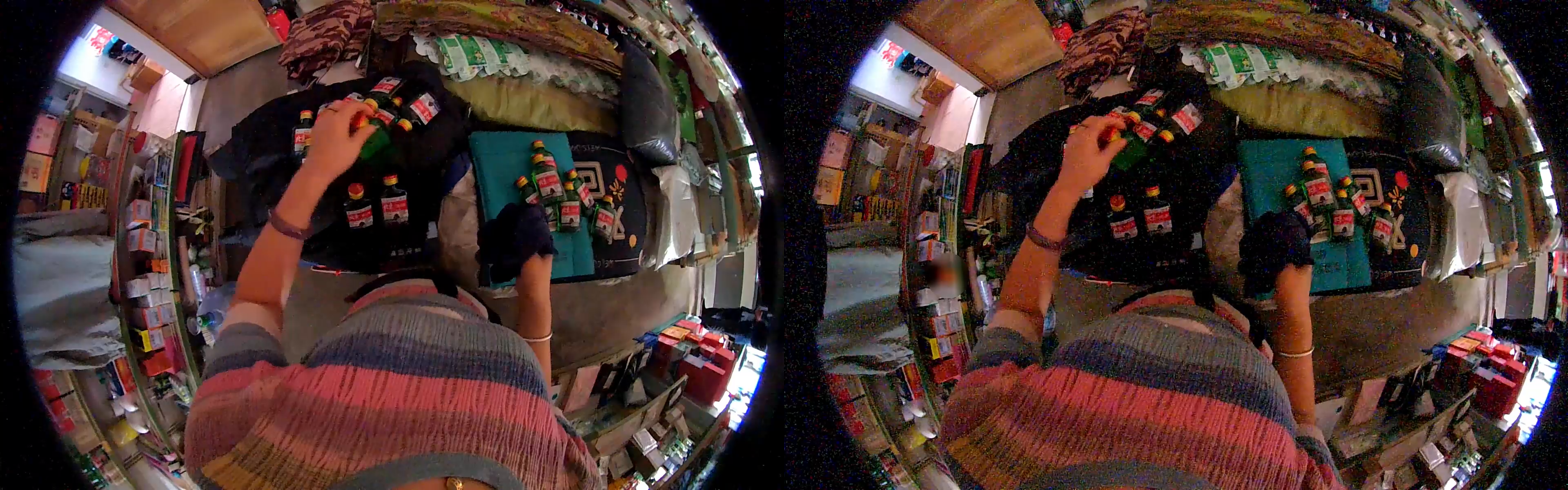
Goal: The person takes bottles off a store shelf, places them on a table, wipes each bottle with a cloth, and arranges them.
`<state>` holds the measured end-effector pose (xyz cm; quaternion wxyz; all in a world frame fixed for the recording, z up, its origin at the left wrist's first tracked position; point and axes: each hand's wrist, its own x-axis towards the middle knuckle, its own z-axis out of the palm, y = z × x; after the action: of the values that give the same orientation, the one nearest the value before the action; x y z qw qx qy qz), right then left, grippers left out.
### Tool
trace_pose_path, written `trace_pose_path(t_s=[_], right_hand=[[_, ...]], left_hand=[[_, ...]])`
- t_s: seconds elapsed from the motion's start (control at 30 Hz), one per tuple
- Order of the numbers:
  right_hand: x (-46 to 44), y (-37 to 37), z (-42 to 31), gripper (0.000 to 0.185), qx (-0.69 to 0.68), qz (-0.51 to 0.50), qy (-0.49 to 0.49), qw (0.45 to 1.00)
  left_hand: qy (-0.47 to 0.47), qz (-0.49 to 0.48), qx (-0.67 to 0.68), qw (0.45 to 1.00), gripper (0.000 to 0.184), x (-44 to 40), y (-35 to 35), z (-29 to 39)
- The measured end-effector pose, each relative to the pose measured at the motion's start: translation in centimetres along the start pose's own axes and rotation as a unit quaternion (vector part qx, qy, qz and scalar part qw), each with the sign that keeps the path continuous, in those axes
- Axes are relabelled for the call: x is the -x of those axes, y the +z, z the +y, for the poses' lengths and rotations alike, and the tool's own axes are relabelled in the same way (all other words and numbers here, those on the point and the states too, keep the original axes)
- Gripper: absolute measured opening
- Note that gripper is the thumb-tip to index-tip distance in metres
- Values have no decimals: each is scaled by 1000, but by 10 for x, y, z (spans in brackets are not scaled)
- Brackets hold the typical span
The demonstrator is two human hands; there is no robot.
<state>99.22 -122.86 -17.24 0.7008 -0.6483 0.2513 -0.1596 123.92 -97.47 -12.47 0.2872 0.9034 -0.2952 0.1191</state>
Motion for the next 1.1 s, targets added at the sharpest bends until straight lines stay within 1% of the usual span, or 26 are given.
trace_pose_path(t_s=[0.07, 0.17, 0.27, 0.3, 0.37, 0.4, 0.47, 0.57, 0.6, 0.67, 0.77, 0.87, 0.9, 0.93, 1.0, 1.07, 1.1], right_hand=[[2, 2, -6, 34, -15, 1, 10, 1000], [3, 1, -1, 42, -162, -15, 68, 984], [2, 9, -5, 34, -146, 17, 40, 988], [3, 8, -10, 35, -116, 4, 42, 992], [5, 6, -22, 37, -57, -22, 46, 997], [3, 2, -15, 37, -33, -18, 12, 999], [0, -3, 0, 36, 17, -10, -55, 998], [0, -8, -1, 36, -131, -7, 19, 991], [0, -9, 0, 37, -140, -3, 21, 990], [-1, -13, 4, 38, -157, 5, 24, 987], [-4, -24, 5, 37, -48, 0, -32, 998], [2, -25, -10, 35, -139, 32, 26, 989], [3, -29, -10, 36, -171, 48, 32, 984], [3, -35, -9, 37, -202, 66, 35, 977], [6, -50, -8, 39, -239, 100, 30, 965], [7, -65, -7, 41, -250, 129, 19, 959], [9, -72, -9, 42, -278, 123, 21, 952]], left_hand=[[-30, -57, 1, 998, 28, -2, -1, -21], [-69, -113, 17, 991, 29, 0, 9, -43], [-82, -135, 20, 987, 30, -2, 15, -52], [-82, -139, 18, 987, 31, -2, 16, -53], [-62, -127, -18, 990, 30, 0, 21, -58], [-51, -120, -36, 991, 30, 0, 23, -60], [-59, -120, -56, 989, 30, 2, 21, -57], [-46, -109, -76, 990, 30, 4, 23, -63], [-38, -104, -81, 991, 30, 4, 24, -65], [-57, -105, -75, 990, 31, 4, 24, -64], [-71, -110, -93, 987, 32, 5, 25, -66], [-51, -93, -113, 988, 31, 5, 24, -61], [-40, -69, -123, 989, 30, 5, 28, -67], [-2, -41, -171, 984, 29, 4, 30, -68], [-106, -69, -144, 981, 29, -8, 21, -30], [-59, -68, -91, 992, 31, -15, 35, -12], [-38, -68, -66, 995, 32, -18, 43, -4]])
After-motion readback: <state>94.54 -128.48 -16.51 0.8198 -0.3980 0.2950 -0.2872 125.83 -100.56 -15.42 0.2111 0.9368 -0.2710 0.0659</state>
